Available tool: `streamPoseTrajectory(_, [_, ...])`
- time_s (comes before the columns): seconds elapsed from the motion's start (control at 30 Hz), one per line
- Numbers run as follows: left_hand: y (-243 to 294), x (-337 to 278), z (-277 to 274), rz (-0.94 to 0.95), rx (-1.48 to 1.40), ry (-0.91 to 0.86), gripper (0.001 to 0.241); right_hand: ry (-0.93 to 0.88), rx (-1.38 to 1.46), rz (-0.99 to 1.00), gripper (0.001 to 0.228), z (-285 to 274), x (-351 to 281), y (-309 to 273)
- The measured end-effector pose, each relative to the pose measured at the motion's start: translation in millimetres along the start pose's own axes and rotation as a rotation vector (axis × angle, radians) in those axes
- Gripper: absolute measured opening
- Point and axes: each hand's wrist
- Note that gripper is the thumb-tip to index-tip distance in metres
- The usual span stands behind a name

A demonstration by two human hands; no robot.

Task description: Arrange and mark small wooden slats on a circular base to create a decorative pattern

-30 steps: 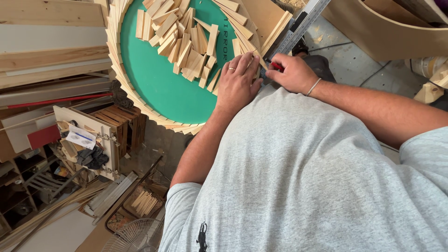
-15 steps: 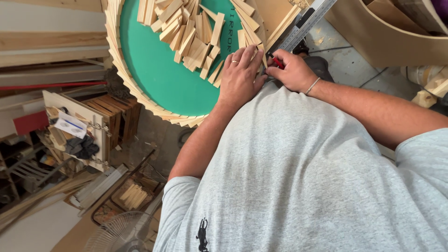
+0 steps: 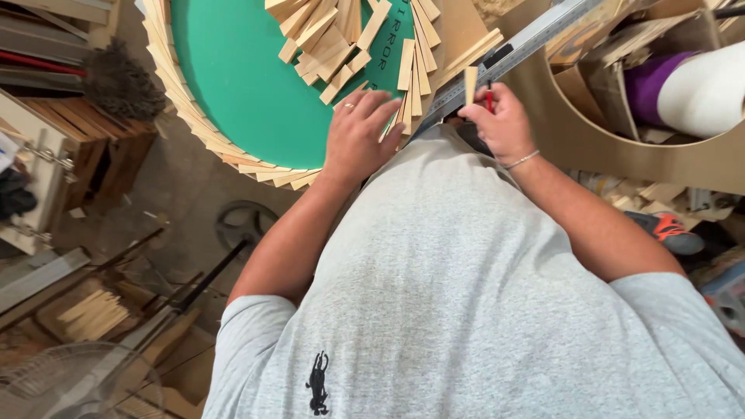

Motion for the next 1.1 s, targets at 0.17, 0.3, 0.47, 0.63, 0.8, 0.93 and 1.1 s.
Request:
streamPoseTrajectory(0.17, [1.2,-30.6,-19.6,-0.020,-0.092,0.090,0.016,0.075,-0.008,-0.001,0.027,-27.2,-4.5,17.2])
streamPoseTrajectory(0.3, [8.4,-52.2,-15.0,-0.059,-0.120,0.156,0.009,0.034,-0.126,-0.014,0.023,-40.9,3.9,28.5])
streamPoseTrajectory(0.47, [20.8,-55.4,-8.6,-0.129,-0.111,0.253,0.006,-0.069,-0.326,-0.078,0.014,-51.4,19.8,-6.7])
streamPoseTrajectory(0.63, [32.2,-47.8,-1.0,-0.210,-0.041,0.348,0.006,-0.183,-0.476,-0.168,0.016,-61.9,50.9,-57.4])
streamPoseTrajectory(0.8, [48.0,-37.3,26.6,-0.281,-0.001,0.400,0.009,-0.481,-0.503,-0.258,0.017,-64.4,69.9,-104.3])
streamPoseTrajectory(0.93, [68.0,-22.2,44.0,-0.345,-0.019,0.374,0.009,-0.684,-0.518,-0.161,0.016,-67.6,85.8,-121.7])
streamPoseTrajectory(1.1, [79.4,-17.0,68.5,-0.410,0.041,0.396,0.011,-1.012,-0.742,-0.083,0.013,-69.8,105.6,-109.7])
Point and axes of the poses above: each hand's wrist, its own x-axis towards the middle knuckle, its own z-axis out of the palm, y = z × x, and after that the axes turned 14 degrees about -x, right-handed
